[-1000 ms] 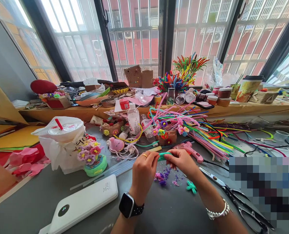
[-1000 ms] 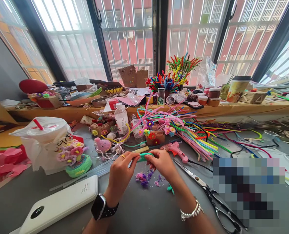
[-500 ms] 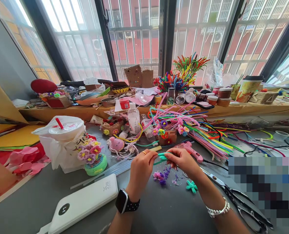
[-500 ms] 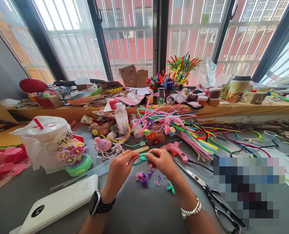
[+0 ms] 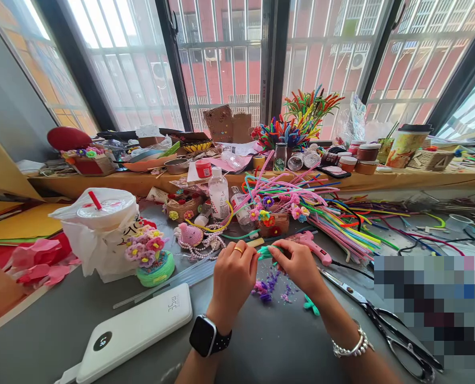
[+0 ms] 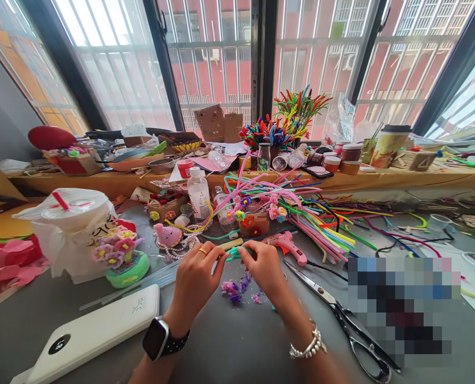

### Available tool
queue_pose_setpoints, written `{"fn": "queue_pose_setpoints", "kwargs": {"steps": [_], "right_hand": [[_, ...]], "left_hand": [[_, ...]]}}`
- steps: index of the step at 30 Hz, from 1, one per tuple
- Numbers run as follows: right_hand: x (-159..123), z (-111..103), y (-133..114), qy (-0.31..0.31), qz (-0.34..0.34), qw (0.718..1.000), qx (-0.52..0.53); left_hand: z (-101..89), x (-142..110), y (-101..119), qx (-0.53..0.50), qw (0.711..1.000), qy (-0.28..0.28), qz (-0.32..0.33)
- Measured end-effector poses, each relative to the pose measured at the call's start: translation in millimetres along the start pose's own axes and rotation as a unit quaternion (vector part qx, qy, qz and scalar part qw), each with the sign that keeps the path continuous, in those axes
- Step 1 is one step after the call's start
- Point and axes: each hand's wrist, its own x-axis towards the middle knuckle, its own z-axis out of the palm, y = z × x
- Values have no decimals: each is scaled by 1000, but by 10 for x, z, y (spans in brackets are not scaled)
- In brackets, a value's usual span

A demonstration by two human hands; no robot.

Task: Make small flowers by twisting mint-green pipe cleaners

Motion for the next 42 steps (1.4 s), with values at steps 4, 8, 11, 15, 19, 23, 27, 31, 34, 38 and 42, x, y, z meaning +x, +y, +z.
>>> {"fn": "queue_pose_setpoints", "kwargs": {"steps": [4,8,11,15,19,23,27,31,34,38,42], "right_hand": [[1,32,7,33,-4,999,12],[5,45,-6,66,13,996,65],[-4,55,-30,76,22,990,118],[-13,86,-50,81,29,975,203],[0,93,-55,47,58,946,316],[17,25,-59,-39,104,910,399],[8,-74,-57,-136,137,884,426],[-23,-137,-38,-233,159,869,408],[-38,-172,-17,-316,180,857,364],[-32,-229,-4,-363,170,870,288],[-9,-254,-6,-346,146,896,237]], "left_hand": [[18,-11,54,-44,999,5,-16],[87,-28,116,-197,976,-12,-94],[143,-21,129,-354,918,-45,-173],[178,8,99,-547,794,-94,-249],[182,24,50,-604,739,-118,-274],[179,22,-2,-623,715,-141,-283],[128,31,-54,-632,720,-166,-231],[23,50,-105,-590,776,-189,-115],[-53,54,-128,-530,820,-215,-26],[-91,48,-140,-479,841,-250,26],[-57,47,-169,-439,866,-240,24]]}}
